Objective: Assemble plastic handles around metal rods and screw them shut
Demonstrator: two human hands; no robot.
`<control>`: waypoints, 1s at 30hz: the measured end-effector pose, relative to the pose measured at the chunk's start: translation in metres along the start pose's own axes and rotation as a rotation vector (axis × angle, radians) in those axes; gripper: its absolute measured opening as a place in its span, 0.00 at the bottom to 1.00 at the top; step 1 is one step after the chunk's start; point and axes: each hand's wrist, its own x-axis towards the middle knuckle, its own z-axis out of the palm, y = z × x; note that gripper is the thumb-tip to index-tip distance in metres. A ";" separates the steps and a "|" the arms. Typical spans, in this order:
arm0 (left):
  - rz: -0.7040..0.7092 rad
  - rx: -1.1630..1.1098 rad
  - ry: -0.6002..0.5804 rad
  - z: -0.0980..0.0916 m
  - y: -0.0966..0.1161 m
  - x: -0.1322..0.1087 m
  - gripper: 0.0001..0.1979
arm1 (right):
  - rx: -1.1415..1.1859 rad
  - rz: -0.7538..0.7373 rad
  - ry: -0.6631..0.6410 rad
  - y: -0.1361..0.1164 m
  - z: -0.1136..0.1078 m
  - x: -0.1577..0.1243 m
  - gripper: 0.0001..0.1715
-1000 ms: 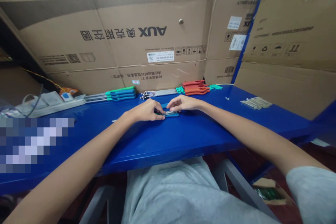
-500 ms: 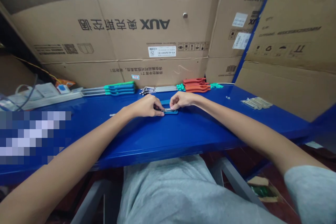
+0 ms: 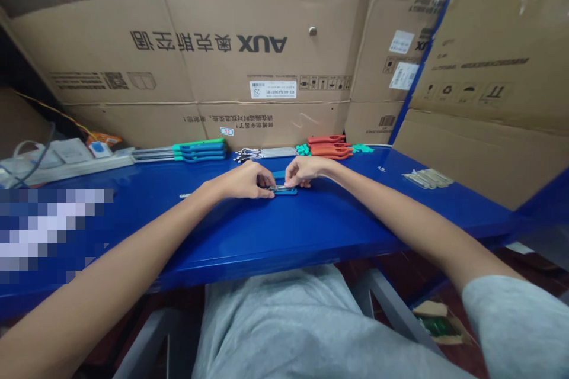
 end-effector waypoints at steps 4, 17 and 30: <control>0.012 0.010 0.015 0.000 0.000 0.000 0.14 | 0.129 -0.057 -0.005 0.007 -0.001 -0.005 0.15; 0.027 0.027 0.027 0.000 0.003 -0.001 0.14 | 0.215 -0.170 -0.056 0.016 -0.003 -0.005 0.19; 0.033 0.031 0.017 0.002 0.001 0.001 0.15 | 0.066 -0.102 0.028 0.009 -0.001 -0.005 0.09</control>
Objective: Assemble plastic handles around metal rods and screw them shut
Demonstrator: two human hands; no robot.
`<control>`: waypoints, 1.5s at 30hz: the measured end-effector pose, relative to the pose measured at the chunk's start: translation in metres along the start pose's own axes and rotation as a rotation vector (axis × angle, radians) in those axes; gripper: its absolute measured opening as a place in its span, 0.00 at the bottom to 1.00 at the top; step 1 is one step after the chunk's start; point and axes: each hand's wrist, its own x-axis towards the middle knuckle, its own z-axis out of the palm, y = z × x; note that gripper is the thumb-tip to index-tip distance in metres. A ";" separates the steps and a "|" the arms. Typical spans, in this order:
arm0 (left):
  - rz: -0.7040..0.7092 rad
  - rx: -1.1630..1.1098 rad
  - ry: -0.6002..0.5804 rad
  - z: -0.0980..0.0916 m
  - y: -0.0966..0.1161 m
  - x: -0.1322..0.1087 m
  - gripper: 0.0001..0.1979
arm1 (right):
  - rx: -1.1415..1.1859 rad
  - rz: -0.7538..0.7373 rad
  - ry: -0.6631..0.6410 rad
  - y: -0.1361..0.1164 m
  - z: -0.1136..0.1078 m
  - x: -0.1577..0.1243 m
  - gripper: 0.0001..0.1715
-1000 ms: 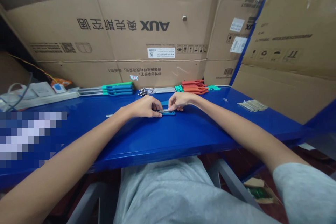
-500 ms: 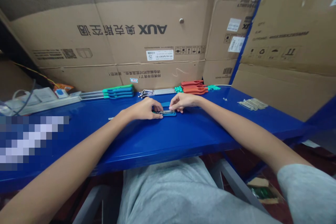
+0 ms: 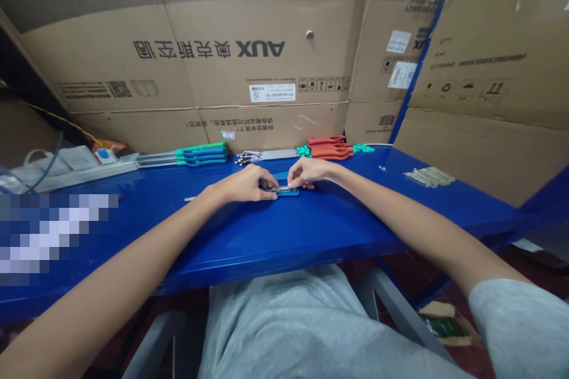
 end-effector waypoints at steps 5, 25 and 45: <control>0.006 0.011 -0.009 -0.002 0.002 0.000 0.15 | 0.028 -0.024 -0.029 -0.004 -0.001 -0.007 0.10; -0.012 0.020 -0.018 -0.002 0.004 -0.001 0.14 | 0.027 -0.035 -0.017 -0.003 -0.001 -0.009 0.04; -0.018 -0.026 -0.005 -0.003 0.003 -0.002 0.15 | -0.510 -0.056 0.421 0.019 -0.052 -0.021 0.09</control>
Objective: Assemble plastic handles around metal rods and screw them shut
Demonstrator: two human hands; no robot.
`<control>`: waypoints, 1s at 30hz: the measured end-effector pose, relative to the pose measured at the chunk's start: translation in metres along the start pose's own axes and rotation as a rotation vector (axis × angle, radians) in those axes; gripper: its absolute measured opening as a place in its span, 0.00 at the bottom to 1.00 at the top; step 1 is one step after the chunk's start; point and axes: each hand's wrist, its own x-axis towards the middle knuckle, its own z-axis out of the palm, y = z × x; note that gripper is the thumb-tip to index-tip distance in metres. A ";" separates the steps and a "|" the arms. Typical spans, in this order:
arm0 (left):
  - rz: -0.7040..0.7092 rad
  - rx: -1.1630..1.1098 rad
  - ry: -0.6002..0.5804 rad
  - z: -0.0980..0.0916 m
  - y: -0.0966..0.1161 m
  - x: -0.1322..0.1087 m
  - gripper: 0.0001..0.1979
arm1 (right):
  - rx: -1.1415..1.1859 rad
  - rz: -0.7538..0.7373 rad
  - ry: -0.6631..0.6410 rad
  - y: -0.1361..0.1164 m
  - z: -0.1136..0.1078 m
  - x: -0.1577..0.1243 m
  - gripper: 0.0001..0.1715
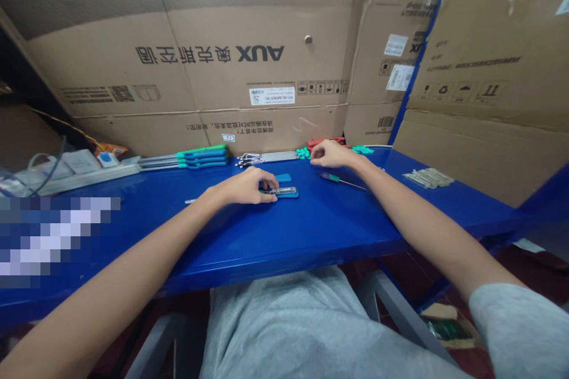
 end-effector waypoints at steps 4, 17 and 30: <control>-0.029 0.023 0.027 -0.003 0.000 -0.001 0.18 | 0.010 -0.109 0.015 -0.010 0.023 0.003 0.17; -0.250 0.296 -0.011 -0.028 -0.042 -0.013 0.15 | -0.004 -0.247 -0.095 -0.027 0.047 0.005 0.16; -0.399 0.300 -0.188 -0.027 -0.056 -0.012 0.16 | 0.140 -0.300 -0.033 -0.029 0.046 0.003 0.12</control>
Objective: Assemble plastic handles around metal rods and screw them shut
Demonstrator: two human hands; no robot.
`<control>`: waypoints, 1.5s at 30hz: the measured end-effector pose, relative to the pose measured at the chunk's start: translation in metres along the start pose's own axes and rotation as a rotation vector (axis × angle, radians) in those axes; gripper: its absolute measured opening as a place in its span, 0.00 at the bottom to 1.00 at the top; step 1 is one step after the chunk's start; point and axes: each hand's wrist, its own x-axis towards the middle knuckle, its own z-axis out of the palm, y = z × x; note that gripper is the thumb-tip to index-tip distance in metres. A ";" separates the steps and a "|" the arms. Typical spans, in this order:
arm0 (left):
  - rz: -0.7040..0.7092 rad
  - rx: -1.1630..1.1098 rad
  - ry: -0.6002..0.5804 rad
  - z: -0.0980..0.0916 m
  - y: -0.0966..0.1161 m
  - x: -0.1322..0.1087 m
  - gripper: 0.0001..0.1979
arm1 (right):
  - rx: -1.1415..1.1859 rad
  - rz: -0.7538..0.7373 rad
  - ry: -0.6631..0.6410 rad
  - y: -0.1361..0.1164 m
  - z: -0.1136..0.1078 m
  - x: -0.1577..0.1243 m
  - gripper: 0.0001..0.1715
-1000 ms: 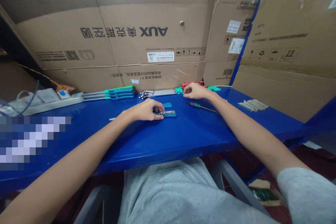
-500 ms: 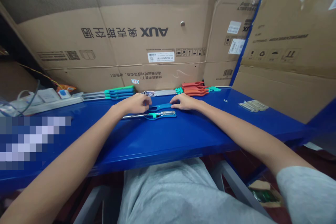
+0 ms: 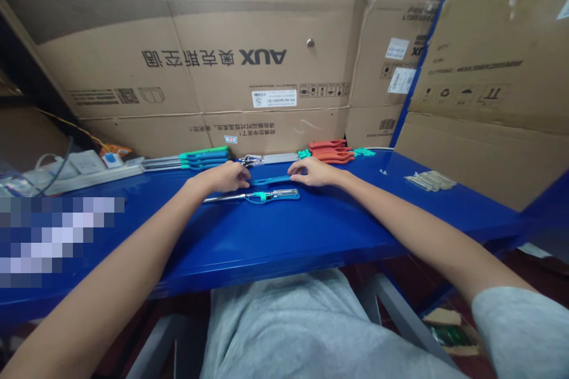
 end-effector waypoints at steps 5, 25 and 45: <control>0.017 -0.036 -0.009 -0.004 0.002 -0.002 0.11 | 0.055 0.007 0.021 -0.007 -0.006 -0.001 0.11; 0.057 -0.225 -0.141 -0.022 0.007 -0.016 0.10 | 0.291 0.084 -0.130 -0.017 -0.017 -0.007 0.21; 0.040 -0.220 -0.152 -0.023 0.009 -0.017 0.11 | 0.281 0.098 -0.229 -0.025 -0.018 -0.008 0.22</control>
